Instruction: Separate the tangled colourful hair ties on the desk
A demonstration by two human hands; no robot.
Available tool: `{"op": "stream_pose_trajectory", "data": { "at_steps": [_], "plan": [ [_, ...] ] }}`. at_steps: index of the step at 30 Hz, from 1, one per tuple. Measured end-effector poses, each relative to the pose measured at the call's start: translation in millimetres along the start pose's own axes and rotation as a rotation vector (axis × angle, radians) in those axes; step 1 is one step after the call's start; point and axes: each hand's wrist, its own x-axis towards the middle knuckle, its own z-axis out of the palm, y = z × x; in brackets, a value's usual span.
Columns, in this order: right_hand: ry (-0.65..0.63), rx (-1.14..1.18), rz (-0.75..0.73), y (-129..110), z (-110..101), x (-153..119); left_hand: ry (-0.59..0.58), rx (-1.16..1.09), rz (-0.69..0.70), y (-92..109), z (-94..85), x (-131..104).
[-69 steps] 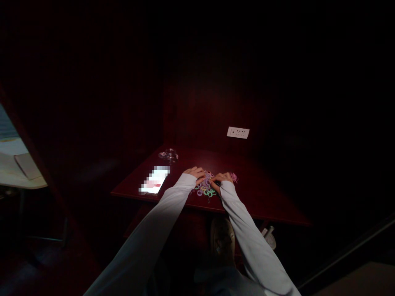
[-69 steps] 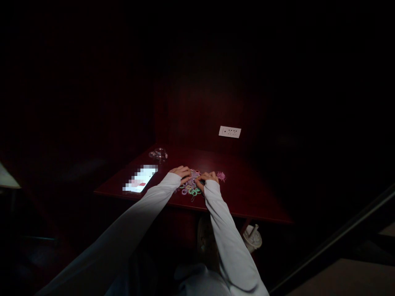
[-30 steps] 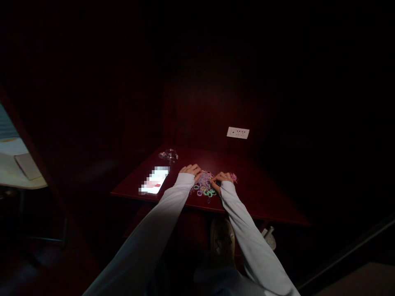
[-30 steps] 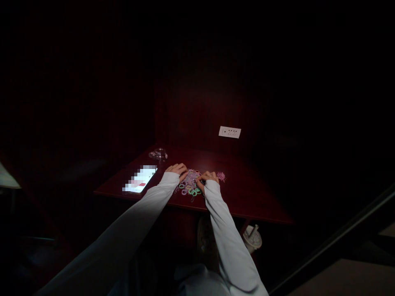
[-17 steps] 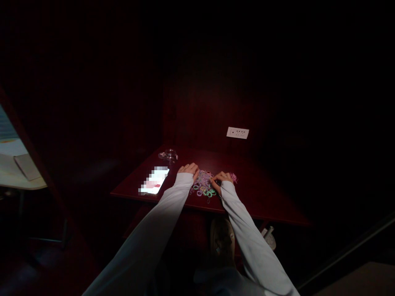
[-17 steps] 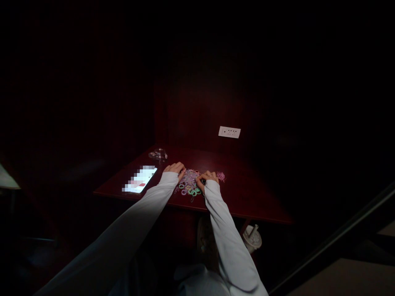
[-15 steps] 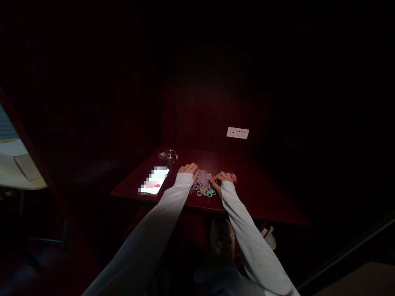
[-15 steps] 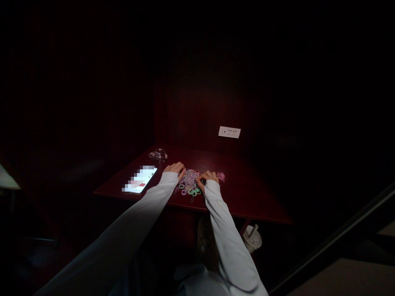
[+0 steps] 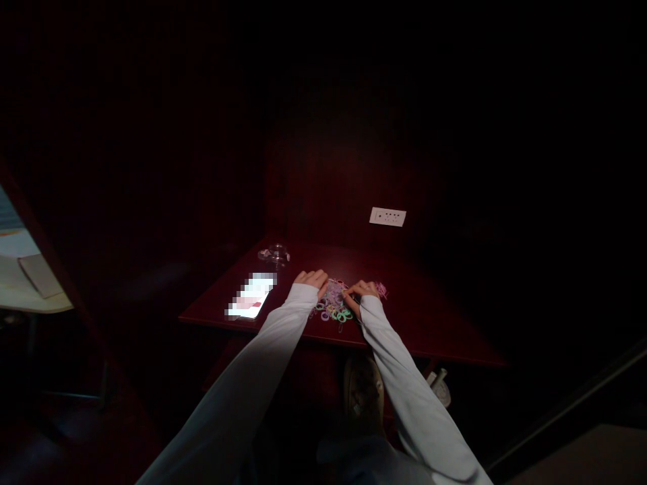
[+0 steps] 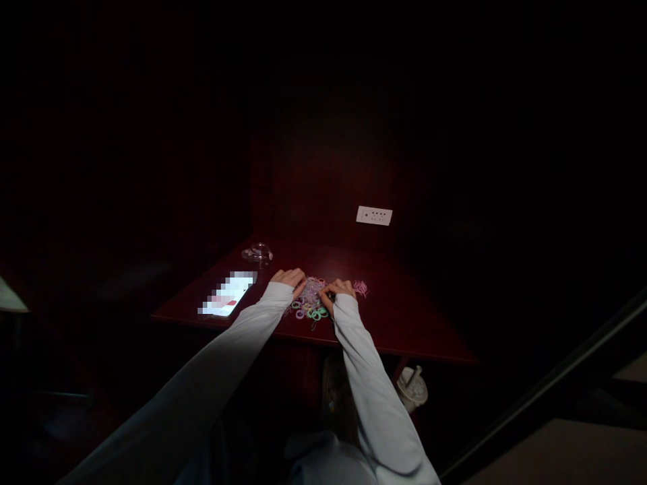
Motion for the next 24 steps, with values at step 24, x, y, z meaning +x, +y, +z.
{"op": "stream_pose_trajectory", "data": {
  "at_steps": [24],
  "plan": [
    [0.024,0.077,-0.031,4.0,3.6,-0.7,-0.114,-0.098,0.142,-0.9,-0.3,3.5]
  ]
}}
